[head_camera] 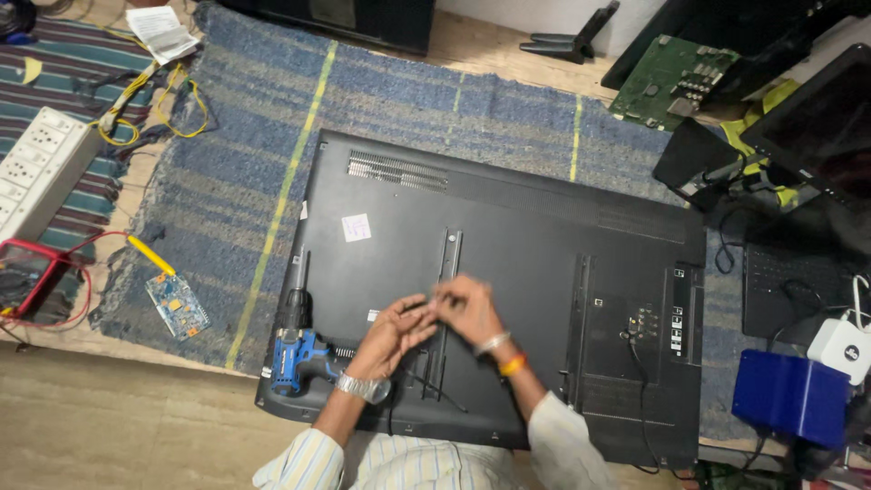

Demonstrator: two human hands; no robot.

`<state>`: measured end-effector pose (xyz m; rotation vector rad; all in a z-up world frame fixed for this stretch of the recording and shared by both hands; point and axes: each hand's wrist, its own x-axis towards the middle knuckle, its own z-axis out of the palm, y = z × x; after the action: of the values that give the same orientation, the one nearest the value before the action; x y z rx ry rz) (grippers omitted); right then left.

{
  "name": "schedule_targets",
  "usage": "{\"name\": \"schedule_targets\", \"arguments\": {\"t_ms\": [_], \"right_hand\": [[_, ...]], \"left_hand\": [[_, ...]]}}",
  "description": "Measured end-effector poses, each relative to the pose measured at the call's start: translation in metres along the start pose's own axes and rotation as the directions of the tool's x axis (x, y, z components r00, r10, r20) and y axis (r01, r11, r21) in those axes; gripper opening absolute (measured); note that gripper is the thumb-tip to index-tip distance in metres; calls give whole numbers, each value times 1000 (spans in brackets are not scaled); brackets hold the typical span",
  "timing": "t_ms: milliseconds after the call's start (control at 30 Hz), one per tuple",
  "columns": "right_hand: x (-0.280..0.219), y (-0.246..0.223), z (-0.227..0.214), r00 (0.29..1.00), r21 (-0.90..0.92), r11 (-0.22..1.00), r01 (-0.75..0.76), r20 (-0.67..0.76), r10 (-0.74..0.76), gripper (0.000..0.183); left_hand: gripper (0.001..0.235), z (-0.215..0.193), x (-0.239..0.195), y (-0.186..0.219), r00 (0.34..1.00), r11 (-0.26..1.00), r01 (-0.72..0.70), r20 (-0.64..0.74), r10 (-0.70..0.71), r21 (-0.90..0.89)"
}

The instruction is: The person uses a cordless drill to attach two metal mounting brackets to the back of a flat-screen TV. They position the brackets, insert screws, and tighten them with the drill.

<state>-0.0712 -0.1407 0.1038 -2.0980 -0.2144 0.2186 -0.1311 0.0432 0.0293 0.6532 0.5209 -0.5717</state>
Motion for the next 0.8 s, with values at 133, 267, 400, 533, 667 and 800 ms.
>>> {"name": "schedule_targets", "arguments": {"t_ms": [133,267,400,533,667,800], "right_hand": [[-52,-5,15,1000,165,986,-12,29,7,23],[-73,18,23,996,170,983,-72,-34,79,16],[-84,47,21,964,308,919,-247,-21,266,16],[-103,64,19,937,403,847,-346,98,336,20],[-126,68,22,951,314,897,-310,105,292,20],[-141,66,24,965,394,881,-262,83,250,19]], "left_hand": [[51,17,-12,-17,999,998,2,32,-4,71],[54,20,-18,-31,991,998,-21,136,12,62],[38,25,-42,-32,924,598,-331,122,362,730],[23,30,-85,-33,823,-144,-263,300,483,954],[27,33,-111,-42,858,-210,-193,269,438,958],[37,31,-115,-64,811,-320,-224,358,462,920]]}}
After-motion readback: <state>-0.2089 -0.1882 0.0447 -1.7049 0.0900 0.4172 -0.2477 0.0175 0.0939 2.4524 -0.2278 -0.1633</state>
